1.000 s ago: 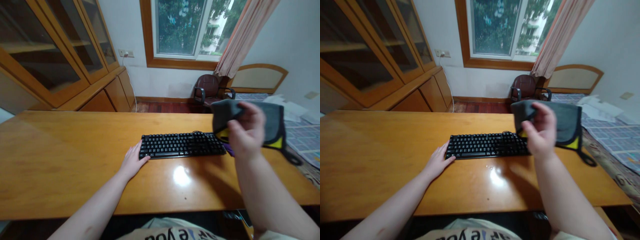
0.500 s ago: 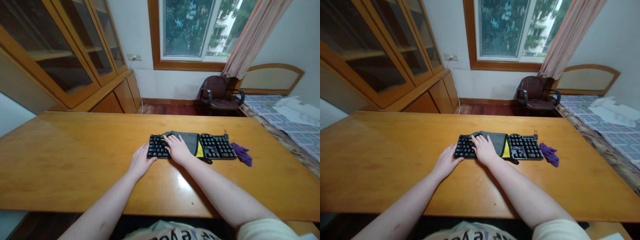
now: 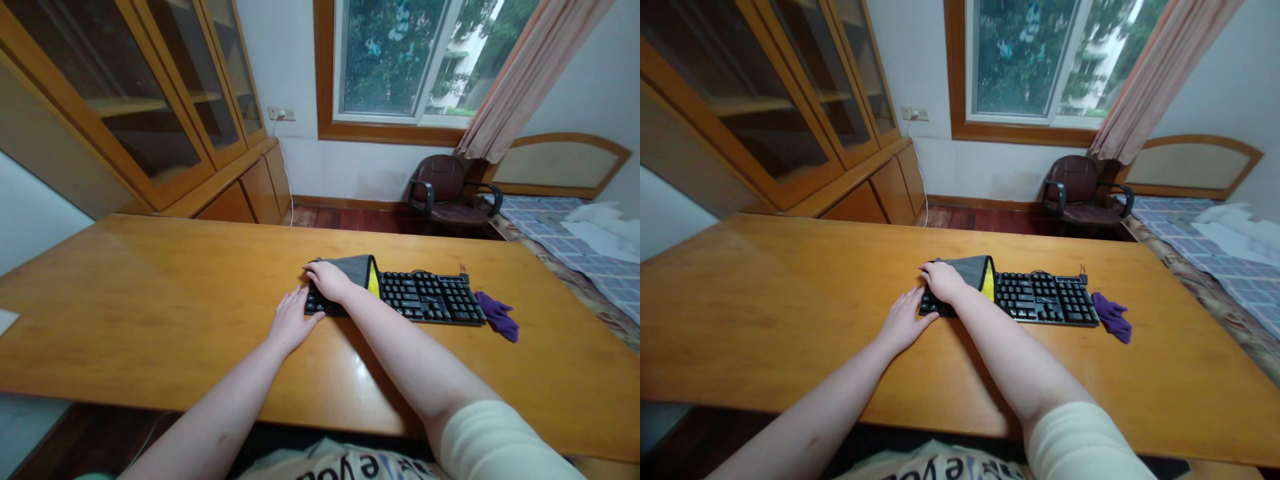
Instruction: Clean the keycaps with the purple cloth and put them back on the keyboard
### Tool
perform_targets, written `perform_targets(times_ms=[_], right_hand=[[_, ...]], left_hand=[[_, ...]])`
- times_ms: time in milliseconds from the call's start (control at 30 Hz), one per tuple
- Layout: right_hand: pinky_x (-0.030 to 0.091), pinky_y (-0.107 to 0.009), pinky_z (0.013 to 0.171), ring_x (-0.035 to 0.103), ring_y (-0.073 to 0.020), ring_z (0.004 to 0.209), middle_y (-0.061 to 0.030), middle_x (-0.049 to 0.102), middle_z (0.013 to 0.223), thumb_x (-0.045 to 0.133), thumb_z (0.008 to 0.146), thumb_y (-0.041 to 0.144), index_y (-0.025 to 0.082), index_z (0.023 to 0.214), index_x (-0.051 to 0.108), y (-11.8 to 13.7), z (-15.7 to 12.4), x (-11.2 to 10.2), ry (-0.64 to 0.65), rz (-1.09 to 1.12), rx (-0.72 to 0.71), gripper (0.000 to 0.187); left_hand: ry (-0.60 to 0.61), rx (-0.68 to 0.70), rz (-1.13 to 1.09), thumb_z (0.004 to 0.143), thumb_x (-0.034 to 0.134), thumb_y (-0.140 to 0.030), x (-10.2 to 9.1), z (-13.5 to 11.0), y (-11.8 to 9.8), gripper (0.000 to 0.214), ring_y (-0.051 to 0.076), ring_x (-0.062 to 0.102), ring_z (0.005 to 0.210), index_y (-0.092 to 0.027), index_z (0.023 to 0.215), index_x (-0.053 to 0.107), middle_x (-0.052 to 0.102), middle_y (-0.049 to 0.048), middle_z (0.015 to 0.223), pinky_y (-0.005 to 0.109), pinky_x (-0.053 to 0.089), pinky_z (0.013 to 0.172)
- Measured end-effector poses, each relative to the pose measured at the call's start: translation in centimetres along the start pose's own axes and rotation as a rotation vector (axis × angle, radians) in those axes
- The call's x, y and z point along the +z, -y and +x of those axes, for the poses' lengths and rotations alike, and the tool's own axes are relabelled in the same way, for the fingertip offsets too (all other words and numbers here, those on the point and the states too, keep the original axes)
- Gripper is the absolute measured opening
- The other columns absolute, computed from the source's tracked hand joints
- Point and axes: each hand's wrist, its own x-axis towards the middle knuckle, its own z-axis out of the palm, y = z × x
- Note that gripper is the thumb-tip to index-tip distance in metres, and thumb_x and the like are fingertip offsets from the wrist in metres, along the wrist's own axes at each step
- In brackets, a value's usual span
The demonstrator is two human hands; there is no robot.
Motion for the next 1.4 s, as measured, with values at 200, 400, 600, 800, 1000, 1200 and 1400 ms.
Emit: perform_targets(times_ms=[200, 400, 600, 800, 1000, 1200, 1400], right_hand=[[0.042, -0.026, 0.089, 0.060, -0.0175, 0.106, -0.0056, 0.067, 0.115, 0.038, 0.095, 0.034, 0.024, 0.119, 0.059, -2.6, 0.6, -1.1, 0.048, -0.025, 0.118, 0.033], [0.045, -0.031, 0.081, 0.064, -0.0229, 0.094, -0.0141, 0.070, 0.101, 0.034, 0.095, 0.028, 0.014, 0.104, 0.064, -10.7, -5.1, -5.4, -0.016, -0.097, 0.438, 0.034], [0.042, -0.025, 0.090, 0.060, -0.0178, 0.107, -0.0068, 0.066, 0.116, 0.036, 0.095, 0.027, 0.020, 0.117, 0.060, -7.5, -5.8, -3.8, -0.048, -0.010, 0.230, 0.033], [0.037, -0.021, 0.098, 0.057, -0.0131, 0.113, -0.0053, 0.064, 0.122, 0.043, 0.093, 0.023, 0.020, 0.120, 0.060, 0.5, -2.5, 0.7, -0.036, 0.053, -0.069, 0.032], [0.021, -0.047, 0.111, 0.041, -0.0212, 0.130, -0.0089, 0.051, 0.137, 0.040, 0.092, 0.017, 0.020, 0.132, 0.049, -2.1, -7.0, 0.6, -0.103, -0.041, -0.006, 0.041], [0.035, -0.032, 0.103, 0.045, -0.0209, 0.124, -0.0089, 0.056, 0.131, 0.041, 0.084, 0.007, 0.017, 0.127, 0.054, -9.8, -14.3, -1.4, -0.220, -0.232, 0.385, 0.047], [0.041, -0.040, 0.091, 0.057, -0.0289, 0.101, -0.0221, 0.064, 0.107, 0.036, 0.080, 0.003, 0.003, 0.112, 0.061, -16.5, -19.7, -5.0, -0.317, -0.311, 0.690, 0.041]], left_hand=[[-0.009, 0.003, -0.001, 0.081, 0.056, -0.049, 0.2, -0.2, 0.0, 0.071, 0.030, 0.036, 0.134, -0.015, 0.140, 0.034, 0.042, 0.0171, 0.143, 0.049, 0.024, 0.111], [-0.005, 0.001, 0.001, 0.080, 0.056, -0.051, 0.2, -0.2, 0.1, 0.073, 0.030, 0.035, 0.134, -0.014, 0.139, 0.035, 0.042, 0.0169, 0.142, 0.049, 0.024, 0.111], [-0.009, 0.024, 0.010, 0.081, 0.055, -0.047, 0.0, -0.3, -0.2, 0.076, 0.029, 0.035, 0.134, -0.016, 0.144, 0.025, 0.034, 0.0163, 0.147, 0.051, 0.022, 0.112], [0.032, 0.072, 0.028, 0.084, 0.051, -0.043, -0.1, -0.4, -0.1, 0.067, 0.027, 0.038, 0.133, -0.018, 0.143, 0.030, 0.038, 0.0147, 0.145, 0.052, 0.018, 0.113], [0.027, 0.073, 0.061, 0.088, 0.046, -0.041, 0.0, -0.5, -0.2, 0.067, 0.026, 0.033, 0.136, -0.017, 0.146, 0.022, 0.028, 0.0145, 0.150, 0.052, 0.021, 0.112], [0.031, 0.081, 0.103, 0.089, 0.045, -0.040, 0.2, -0.5, 0.1, 0.067, 0.025, 0.032, 0.136, -0.018, 0.147, 0.017, 0.026, 0.0143, 0.150, 0.052, 0.022, 0.112], [0.034, 0.082, 0.121, 0.089, 0.044, -0.040, 0.2, -0.3, 0.0, 0.067, 0.025, 0.032, 0.136, -0.017, 0.147, 0.018, 0.027, 0.0143, 0.150, 0.052, 0.023, 0.112]])
